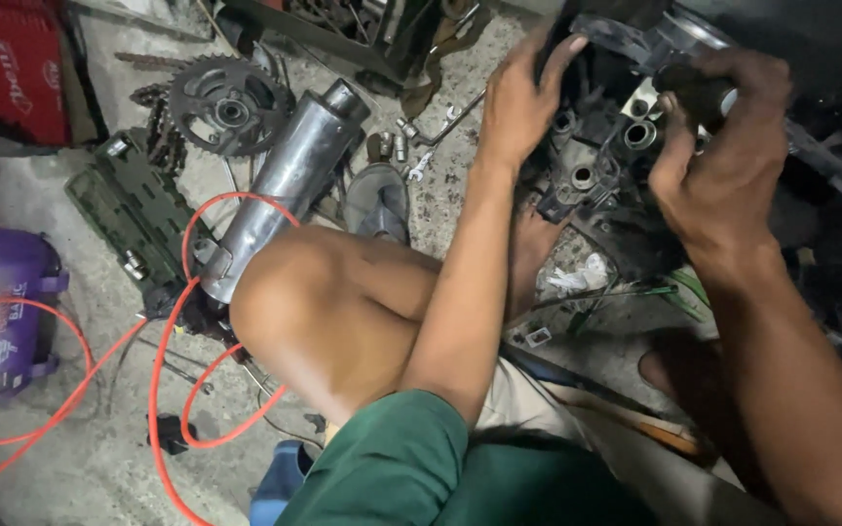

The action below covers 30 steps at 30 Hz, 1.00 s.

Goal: Fitting and securing an instrument cluster into a motorcycle's front fairing, including connecting wiring.

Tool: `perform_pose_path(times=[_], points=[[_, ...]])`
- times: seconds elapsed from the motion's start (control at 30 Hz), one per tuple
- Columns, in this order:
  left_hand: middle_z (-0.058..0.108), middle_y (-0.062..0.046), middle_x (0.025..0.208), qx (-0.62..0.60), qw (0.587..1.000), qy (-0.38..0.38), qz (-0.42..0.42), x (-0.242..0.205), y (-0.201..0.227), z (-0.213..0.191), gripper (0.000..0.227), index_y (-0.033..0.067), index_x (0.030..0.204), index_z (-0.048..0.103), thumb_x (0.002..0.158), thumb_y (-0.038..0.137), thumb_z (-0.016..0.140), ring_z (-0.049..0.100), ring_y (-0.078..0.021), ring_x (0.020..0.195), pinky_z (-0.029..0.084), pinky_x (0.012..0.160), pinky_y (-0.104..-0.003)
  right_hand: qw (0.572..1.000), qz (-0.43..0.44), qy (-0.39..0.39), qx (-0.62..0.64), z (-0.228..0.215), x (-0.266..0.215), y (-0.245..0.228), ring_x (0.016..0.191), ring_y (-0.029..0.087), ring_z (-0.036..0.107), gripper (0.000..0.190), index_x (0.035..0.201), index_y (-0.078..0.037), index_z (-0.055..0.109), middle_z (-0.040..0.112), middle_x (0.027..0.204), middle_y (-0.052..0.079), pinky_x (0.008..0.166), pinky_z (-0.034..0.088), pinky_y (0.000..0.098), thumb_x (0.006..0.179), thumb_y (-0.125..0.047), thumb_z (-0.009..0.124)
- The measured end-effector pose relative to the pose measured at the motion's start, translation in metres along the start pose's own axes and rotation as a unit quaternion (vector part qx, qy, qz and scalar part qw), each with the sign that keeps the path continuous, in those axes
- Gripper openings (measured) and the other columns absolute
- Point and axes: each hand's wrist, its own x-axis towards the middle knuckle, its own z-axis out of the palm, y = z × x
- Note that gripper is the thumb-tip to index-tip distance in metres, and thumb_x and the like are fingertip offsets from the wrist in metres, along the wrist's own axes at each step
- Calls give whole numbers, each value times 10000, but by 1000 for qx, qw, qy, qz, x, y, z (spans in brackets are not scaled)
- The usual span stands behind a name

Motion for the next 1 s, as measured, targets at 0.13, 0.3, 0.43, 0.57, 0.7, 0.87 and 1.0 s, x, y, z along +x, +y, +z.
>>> perform_pose_path(times=[0.13,0.3,0.43,0.57,0.7,0.87,1.0], points=[[668,-79,1445,-122,982,-10,142,14,-27,15,447,122,1447,529,1043,278,642,707,-272,1328,563,1137,-351,1000,-12,2,-14,-3,1,5,1048,446,536,390,1330,160,454,513,1240,332,918,447,511,1006,252,650],[602,-75,1536,-159,976,-13,148,15,-30,22,455,118,1484,520,1063,220,660,618,-258,1449,498,1249,-352,1000,-11,1,-22,-6,4,6,1014,440,519,347,1312,177,464,496,1200,336,901,427,517,1032,242,658],[663,-43,1449,-167,974,34,147,9,-24,22,396,145,1420,574,1041,187,681,714,-257,1317,571,1145,-344,999,-3,-19,-39,-8,3,10,1042,451,540,390,1338,182,455,458,1245,333,877,462,527,1053,270,706],[697,-24,1370,-166,972,59,157,9,-17,20,371,131,1357,611,1008,169,730,758,-238,1213,601,1069,-334,999,-5,-24,-44,-11,6,9,941,435,579,404,1359,187,443,489,1229,347,811,480,519,1101,236,750],[715,-24,1331,-149,975,84,143,8,-15,26,357,122,1303,650,976,225,747,781,-254,1157,622,1008,-353,999,-16,-38,-27,-14,13,11,862,417,604,430,1397,197,437,587,1174,360,774,499,494,1172,282,793],[695,-37,1372,-128,979,96,124,7,-15,32,383,152,1332,636,988,296,719,762,-260,1222,632,1089,-367,997,-36,-61,-34,-16,14,22,870,428,611,369,1397,222,547,654,1207,355,806,487,505,1133,286,796],[714,-30,1287,-146,975,115,118,2,0,26,307,119,1261,663,981,232,718,787,-272,1104,621,960,-359,991,18,-128,43,-29,19,35,1042,478,653,491,1454,239,419,630,1338,428,949,530,525,995,288,588]])
